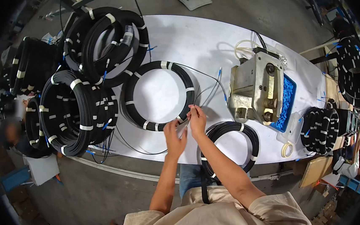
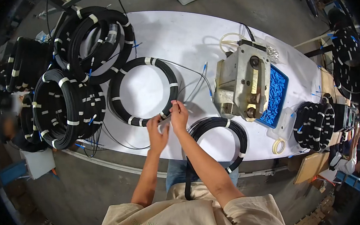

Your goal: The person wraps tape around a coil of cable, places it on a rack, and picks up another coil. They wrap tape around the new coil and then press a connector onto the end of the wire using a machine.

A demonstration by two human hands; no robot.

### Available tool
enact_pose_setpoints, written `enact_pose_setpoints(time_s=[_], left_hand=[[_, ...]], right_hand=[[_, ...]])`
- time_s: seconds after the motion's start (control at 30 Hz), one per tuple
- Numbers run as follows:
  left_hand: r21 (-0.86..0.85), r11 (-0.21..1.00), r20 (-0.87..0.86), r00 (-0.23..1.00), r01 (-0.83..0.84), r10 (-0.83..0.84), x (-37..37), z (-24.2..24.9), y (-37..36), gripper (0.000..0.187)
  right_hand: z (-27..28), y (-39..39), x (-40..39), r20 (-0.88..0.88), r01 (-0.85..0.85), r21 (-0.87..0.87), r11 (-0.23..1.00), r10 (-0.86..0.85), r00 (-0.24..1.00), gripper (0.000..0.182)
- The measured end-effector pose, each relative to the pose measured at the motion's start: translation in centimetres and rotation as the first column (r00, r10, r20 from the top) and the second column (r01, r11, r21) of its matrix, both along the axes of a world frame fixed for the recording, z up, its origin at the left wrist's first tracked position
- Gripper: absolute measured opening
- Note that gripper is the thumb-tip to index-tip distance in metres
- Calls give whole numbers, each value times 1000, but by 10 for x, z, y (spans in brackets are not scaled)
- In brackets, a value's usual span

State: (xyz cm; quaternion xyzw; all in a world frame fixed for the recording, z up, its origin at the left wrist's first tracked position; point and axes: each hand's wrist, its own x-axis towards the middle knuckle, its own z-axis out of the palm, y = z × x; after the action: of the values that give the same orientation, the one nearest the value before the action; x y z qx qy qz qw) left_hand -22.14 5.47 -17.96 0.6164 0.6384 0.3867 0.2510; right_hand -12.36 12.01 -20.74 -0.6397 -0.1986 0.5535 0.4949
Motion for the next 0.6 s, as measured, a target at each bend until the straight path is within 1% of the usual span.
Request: enact_pose_setpoints(time_s=[0.03,0.07,0.1,0.13,0.17,0.2,0.27,0.3,0.33,0.4,0.43,0.47,0.53,0.57,0.6], left_hand=[[-9,1000,-119,993,24,-25,5,4,0,51],[-1,1000,-121,993,13,-13,5,7,1,51],[-20,998,-173,982,68,-70,5,11,0,51],[-46,992,-222,967,118,-126,6,15,-1,50],[-63,994,-156,983,86,-95,7,19,0,35],[-57,996,-163,984,70,-78,3,18,1,35],[-183,982,-25,998,56,-61,-10,11,3,18],[-162,984,128,987,-76,97,-6,9,5,16],[-152,983,120,986,-100,119,-8,8,5,16],[-194,956,272,924,-220,268,-12,7,10,20],[-225,934,255,908,-279,333,-17,10,14,21],[-214,931,257,902,-296,346,-23,11,19,21],[-164,905,186,888,-394,420,-38,10,30,22],[-159,909,112,907,-386,405,-48,10,34,27],[-149,903,114,900,-403,421,-56,9,39,27]], right_hand=[[13,-1,1,102,-102,-29,994,105,989,22],[23,0,1,101,-114,-21,993,115,988,22],[29,0,2,194,-277,17,961,269,943,23],[35,0,3,290,-438,36,898,410,865,24],[40,2,5,265,-472,13,881,452,852,24],[42,6,6,262,-486,22,874,464,846,24],[47,18,5,122,-391,48,919,383,916,27],[48,26,3,146,-416,41,908,407,902,28],[49,35,2,180,-487,26,873,475,861,28],[56,50,-8,167,-570,8,822,561,811,26],[59,58,-15,172,-586,22,810,574,801,26],[63,63,-21,167,-586,49,809,572,803,26],[72,74,-30,166,-598,77,798,581,797,26],[76,82,-35,149,-635,66,769,622,769,28],[79,89,-40,133,-674,60,737,663,737,31]])
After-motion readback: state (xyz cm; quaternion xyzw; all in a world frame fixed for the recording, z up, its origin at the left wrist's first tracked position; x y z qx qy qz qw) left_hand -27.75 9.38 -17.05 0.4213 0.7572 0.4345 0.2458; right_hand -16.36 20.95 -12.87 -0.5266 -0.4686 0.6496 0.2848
